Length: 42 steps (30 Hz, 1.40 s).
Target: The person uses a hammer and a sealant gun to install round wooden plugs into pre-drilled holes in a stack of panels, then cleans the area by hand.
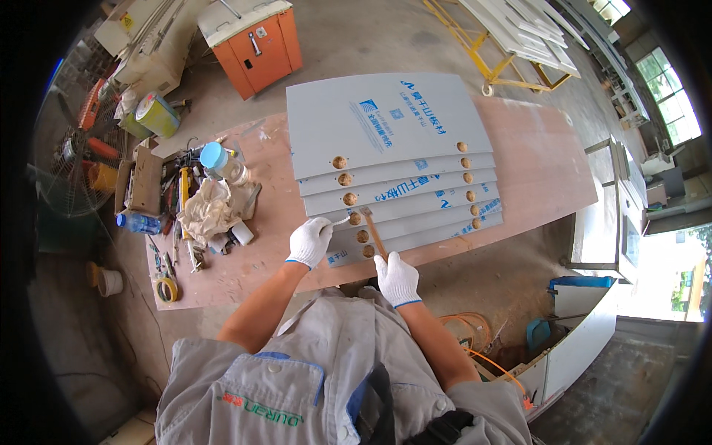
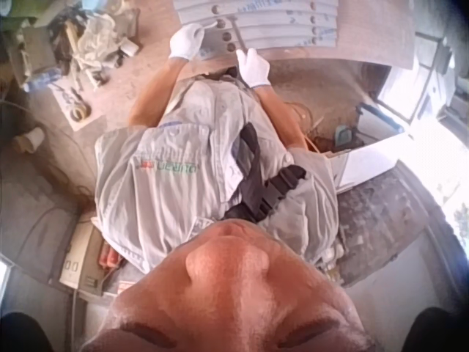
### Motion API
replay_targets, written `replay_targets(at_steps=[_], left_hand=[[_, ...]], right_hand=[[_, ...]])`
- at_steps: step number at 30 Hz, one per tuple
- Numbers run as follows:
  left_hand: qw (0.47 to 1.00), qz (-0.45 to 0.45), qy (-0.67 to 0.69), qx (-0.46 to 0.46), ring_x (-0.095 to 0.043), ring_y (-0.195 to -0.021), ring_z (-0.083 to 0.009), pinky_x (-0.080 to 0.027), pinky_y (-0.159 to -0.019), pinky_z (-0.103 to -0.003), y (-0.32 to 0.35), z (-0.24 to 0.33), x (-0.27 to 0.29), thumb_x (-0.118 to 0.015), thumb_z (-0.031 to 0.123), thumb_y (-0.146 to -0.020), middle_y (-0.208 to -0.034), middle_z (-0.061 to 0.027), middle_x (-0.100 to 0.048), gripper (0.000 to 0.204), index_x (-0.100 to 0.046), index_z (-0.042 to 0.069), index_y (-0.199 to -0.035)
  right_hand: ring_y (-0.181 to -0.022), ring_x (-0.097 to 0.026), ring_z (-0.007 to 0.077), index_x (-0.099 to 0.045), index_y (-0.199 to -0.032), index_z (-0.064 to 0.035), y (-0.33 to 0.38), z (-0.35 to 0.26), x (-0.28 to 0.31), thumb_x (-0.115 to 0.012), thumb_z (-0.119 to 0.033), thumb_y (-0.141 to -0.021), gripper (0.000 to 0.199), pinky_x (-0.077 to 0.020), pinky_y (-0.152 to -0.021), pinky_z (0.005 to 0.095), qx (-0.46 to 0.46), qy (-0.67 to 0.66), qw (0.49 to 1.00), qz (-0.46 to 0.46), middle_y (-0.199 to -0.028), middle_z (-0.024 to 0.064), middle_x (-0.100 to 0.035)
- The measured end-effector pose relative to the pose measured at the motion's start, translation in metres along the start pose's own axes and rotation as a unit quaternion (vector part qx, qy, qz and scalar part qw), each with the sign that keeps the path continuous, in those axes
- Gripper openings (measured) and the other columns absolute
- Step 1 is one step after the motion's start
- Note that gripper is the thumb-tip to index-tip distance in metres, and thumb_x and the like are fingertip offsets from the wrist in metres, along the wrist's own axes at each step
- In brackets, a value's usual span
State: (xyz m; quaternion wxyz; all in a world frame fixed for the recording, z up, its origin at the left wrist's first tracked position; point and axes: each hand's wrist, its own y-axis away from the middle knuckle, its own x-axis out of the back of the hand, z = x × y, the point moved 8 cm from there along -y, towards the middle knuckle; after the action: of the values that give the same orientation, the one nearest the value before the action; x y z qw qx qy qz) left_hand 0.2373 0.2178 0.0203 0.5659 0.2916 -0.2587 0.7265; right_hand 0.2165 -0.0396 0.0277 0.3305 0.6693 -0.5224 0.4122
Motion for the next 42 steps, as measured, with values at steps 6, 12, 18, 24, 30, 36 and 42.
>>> replay_targets(at_steps=[6,12,18,24,30,36,42], left_hand=[[1.000,0.008,0.009,0.011,-0.072,-0.089,-0.0365,-0.057,-0.080,-0.046,0.001,-0.008,0.004,-0.065,0.024,-0.096,-0.097,-0.0134,-0.075,0.016,-0.076,0.011,-0.097],[1.000,0.005,-0.002,0.007,-0.072,-0.090,-0.0365,-0.057,-0.081,-0.046,0.000,-0.010,0.000,-0.064,0.025,-0.096,-0.098,-0.0138,-0.075,0.018,-0.076,0.011,-0.099],[1.000,-0.007,-0.002,0.008,-0.072,-0.092,-0.0370,-0.057,-0.083,-0.047,0.001,-0.012,0.001,-0.064,0.025,-0.096,-0.099,-0.0146,-0.075,0.019,-0.076,0.011,-0.099],[1.000,-0.022,0.001,-0.004,-0.071,-0.092,-0.0372,-0.057,-0.082,-0.046,-0.001,-0.006,0.001,-0.065,0.025,-0.096,-0.099,-0.0142,-0.075,0.018,-0.076,0.011,-0.099],[1.000,-0.013,-0.002,0.001,-0.072,-0.090,-0.0370,-0.057,-0.081,-0.046,0.000,-0.008,0.002,-0.066,0.024,-0.096,-0.098,-0.0138,-0.075,0.017,-0.076,0.011,-0.099],[1.000,-0.009,0.009,-0.002,-0.072,-0.090,-0.0366,-0.057,-0.081,-0.046,0.000,-0.007,0.003,-0.066,0.024,-0.096,-0.098,-0.0138,-0.075,0.016,-0.075,0.011,-0.098],[1.000,-0.014,0.009,0.005,-0.072,-0.091,-0.0371,-0.057,-0.081,-0.046,0.000,-0.011,0.001,-0.065,0.024,-0.096,-0.098,-0.0141,-0.075,0.017,-0.075,0.012,-0.098]], right_hand=[[-0.072,-0.068,0.0471,-0.057,-0.089,-0.0025,-0.004,0.005,-0.004,-0.055,-0.044,-0.105,0.044,-0.0521,-0.066,0.0588,-0.050,-0.006,0.998,-0.049,-0.072,0.0270,-0.067],[-0.076,-0.068,0.0481,-0.057,-0.090,-0.0026,-0.012,0.008,-0.017,-0.054,-0.048,-0.104,0.048,-0.0520,-0.070,0.0594,-0.060,-0.001,0.995,-0.083,-0.075,0.0284,-0.067],[-0.072,-0.067,0.0481,-0.056,-0.088,-0.0031,-0.012,-0.022,-0.011,-0.055,-0.048,-0.104,0.047,-0.0513,-0.067,0.0587,-0.014,-0.046,0.996,-0.077,-0.071,0.0267,-0.066],[-0.071,-0.066,0.0474,-0.056,-0.087,-0.0034,-0.006,-0.015,-0.020,-0.055,-0.048,-0.104,0.047,-0.0508,-0.066,0.0581,-0.006,-0.022,0.995,-0.096,-0.070,0.0249,-0.066],[-0.069,-0.066,0.0468,-0.056,-0.085,-0.0038,-0.004,-0.021,-0.016,-0.056,-0.046,-0.104,0.046,-0.0508,-0.064,0.0579,-0.004,-0.020,0.997,-0.080,-0.069,0.0242,-0.066],[-0.067,-0.066,0.0469,-0.056,-0.085,-0.0038,-0.006,-0.021,-0.012,-0.056,-0.046,-0.104,0.046,-0.0505,-0.063,0.0588,-0.004,-0.033,0.998,-0.049,-0.068,0.0243,-0.065],[-0.064,-0.066,0.0464,-0.056,-0.085,-0.0037,-0.003,-0.025,-0.012,-0.060,-0.043,-0.103,0.043,-0.0505,-0.059,0.0572,0.018,-0.024,0.999,-0.026,-0.065,0.0239,-0.064]])
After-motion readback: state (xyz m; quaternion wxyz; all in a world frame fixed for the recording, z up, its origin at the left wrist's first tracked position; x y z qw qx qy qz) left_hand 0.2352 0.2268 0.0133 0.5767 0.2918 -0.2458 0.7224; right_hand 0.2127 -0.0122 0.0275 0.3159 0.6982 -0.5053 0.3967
